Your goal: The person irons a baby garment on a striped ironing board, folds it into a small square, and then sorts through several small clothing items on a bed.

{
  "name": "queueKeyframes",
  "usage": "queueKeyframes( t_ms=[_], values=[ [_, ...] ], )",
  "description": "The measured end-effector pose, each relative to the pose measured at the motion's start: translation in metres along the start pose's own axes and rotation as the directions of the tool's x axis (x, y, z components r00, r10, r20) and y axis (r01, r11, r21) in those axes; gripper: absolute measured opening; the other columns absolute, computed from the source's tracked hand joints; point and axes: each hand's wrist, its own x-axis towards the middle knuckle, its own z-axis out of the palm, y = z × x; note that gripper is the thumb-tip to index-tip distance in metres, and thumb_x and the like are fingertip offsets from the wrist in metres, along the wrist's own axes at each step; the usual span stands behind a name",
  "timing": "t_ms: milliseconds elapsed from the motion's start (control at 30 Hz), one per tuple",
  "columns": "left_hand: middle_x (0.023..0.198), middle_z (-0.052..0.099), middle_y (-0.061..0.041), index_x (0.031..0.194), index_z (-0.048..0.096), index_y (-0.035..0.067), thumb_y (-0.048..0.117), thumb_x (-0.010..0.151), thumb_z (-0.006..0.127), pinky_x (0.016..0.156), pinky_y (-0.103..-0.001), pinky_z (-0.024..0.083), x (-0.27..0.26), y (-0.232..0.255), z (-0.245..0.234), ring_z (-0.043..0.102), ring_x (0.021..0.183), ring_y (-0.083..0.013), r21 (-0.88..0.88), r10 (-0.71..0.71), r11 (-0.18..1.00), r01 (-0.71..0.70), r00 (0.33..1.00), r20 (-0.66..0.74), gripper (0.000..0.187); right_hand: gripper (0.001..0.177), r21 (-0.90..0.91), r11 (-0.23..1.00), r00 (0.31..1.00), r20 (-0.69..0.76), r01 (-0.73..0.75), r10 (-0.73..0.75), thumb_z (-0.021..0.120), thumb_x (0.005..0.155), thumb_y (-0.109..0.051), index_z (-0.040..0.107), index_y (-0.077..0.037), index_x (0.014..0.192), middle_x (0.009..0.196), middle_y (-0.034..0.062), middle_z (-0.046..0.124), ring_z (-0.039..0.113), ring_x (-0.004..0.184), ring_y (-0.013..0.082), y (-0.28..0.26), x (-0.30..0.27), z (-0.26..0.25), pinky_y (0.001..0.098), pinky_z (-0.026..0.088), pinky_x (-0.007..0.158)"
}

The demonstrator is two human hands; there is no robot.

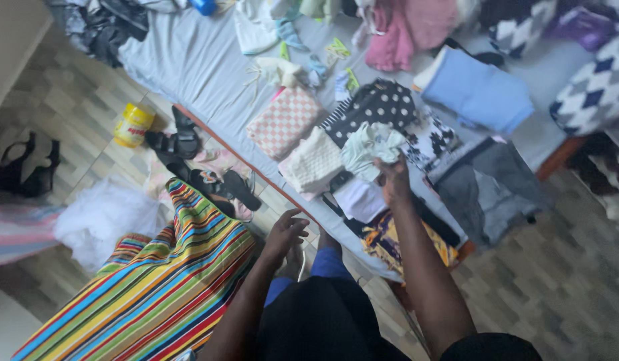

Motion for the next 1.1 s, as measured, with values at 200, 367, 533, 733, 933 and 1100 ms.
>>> queueKeyframes(
  t_ms=[200, 367, 533, 733, 933, 1100],
  values=[
    [0.109, 0.074, -0.012, 0.138, 0.058, 0.005, 0.025, 0.090, 0.066, 0.076, -0.033, 0.055, 0.004, -0.002, -0.009, 0.071, 0.090, -0.0210, 0.019, -0.024, 0.999, 0.028, 0.988, -0.150, 0.053, 0.057, -0.179, 0.961, 0.975, -0.113, -0.210, 0.192, 0.074, 0.085, -0.005, 0.052, -0.008, 0.138, 0.125, 0.0129, 0.064, 0.065, 0.113, 0.0260, 0.038, 0.088, -0.015, 0.0436, 0.054, 0.096],
    [0.107, 0.074, -0.012, 0.134, 0.060, 0.004, 0.026, 0.089, 0.066, 0.074, -0.033, 0.055, 0.004, -0.011, -0.018, 0.071, 0.087, -0.0215, 0.021, -0.016, 1.000, 0.020, 0.984, -0.178, 0.050, 0.054, -0.480, 0.776, 0.883, -0.422, -0.410, 0.205, 0.072, 0.087, -0.018, 0.048, -0.011, 0.135, 0.125, 0.0192, 0.060, 0.061, 0.114, 0.0334, 0.052, 0.094, -0.015, 0.0543, 0.051, 0.096],
    [0.108, 0.073, -0.011, 0.133, 0.060, 0.004, 0.026, 0.090, 0.065, 0.071, -0.033, 0.056, 0.019, 0.000, -0.014, 0.070, 0.083, -0.0197, -0.016, -0.045, 0.999, 0.044, 0.991, -0.123, 0.048, 0.067, -0.908, 0.364, 0.902, -0.323, -0.208, -0.288, 0.081, 0.081, -0.021, 0.047, -0.004, 0.137, 0.129, 0.0230, 0.060, 0.058, 0.117, 0.0366, 0.047, 0.072, -0.010, 0.0503, 0.049, 0.100],
    [0.106, 0.072, -0.012, 0.131, 0.063, 0.003, 0.025, 0.090, 0.067, 0.070, -0.031, 0.057, 0.053, 0.028, 0.000, 0.072, 0.085, -0.0169, 0.098, 0.064, 0.994, -0.055, 0.994, -0.087, 0.047, 0.064, -0.589, 0.739, 0.882, -0.472, -0.326, 0.012, 0.071, 0.080, -0.011, 0.049, -0.006, 0.140, 0.109, 0.0190, 0.066, 0.070, 0.082, 0.0250, 0.019, 0.045, -0.018, 0.0395, 0.052, 0.068],
    [0.106, 0.073, -0.009, 0.128, 0.063, 0.005, 0.026, 0.089, 0.066, 0.069, -0.032, 0.056, 0.066, 0.070, -0.009, 0.071, 0.083, -0.0186, 0.176, 0.072, 0.982, -0.068, 0.997, -0.014, 0.044, 0.044, -0.488, 0.836, 0.958, -0.248, -0.252, 0.144, 0.070, 0.093, -0.020, 0.057, -0.002, 0.130, 0.100, 0.0121, 0.074, 0.071, 0.080, 0.0173, -0.028, 0.037, -0.013, 0.0271, 0.056, 0.068],
    [0.107, 0.073, -0.009, 0.127, 0.063, 0.004, 0.025, 0.090, 0.065, 0.069, -0.032, 0.055, 0.096, 0.109, -0.048, 0.070, 0.082, -0.0181, 0.030, 0.066, 0.997, -0.066, 0.998, 0.014, 0.043, 0.035, -0.547, 0.802, 0.953, -0.292, -0.238, 0.084, 0.063, 0.094, -0.016, 0.062, -0.001, 0.126, 0.101, 0.0132, 0.075, 0.074, 0.083, 0.0206, -0.057, 0.039, 0.018, 0.0303, 0.058, 0.070]
  ],
)
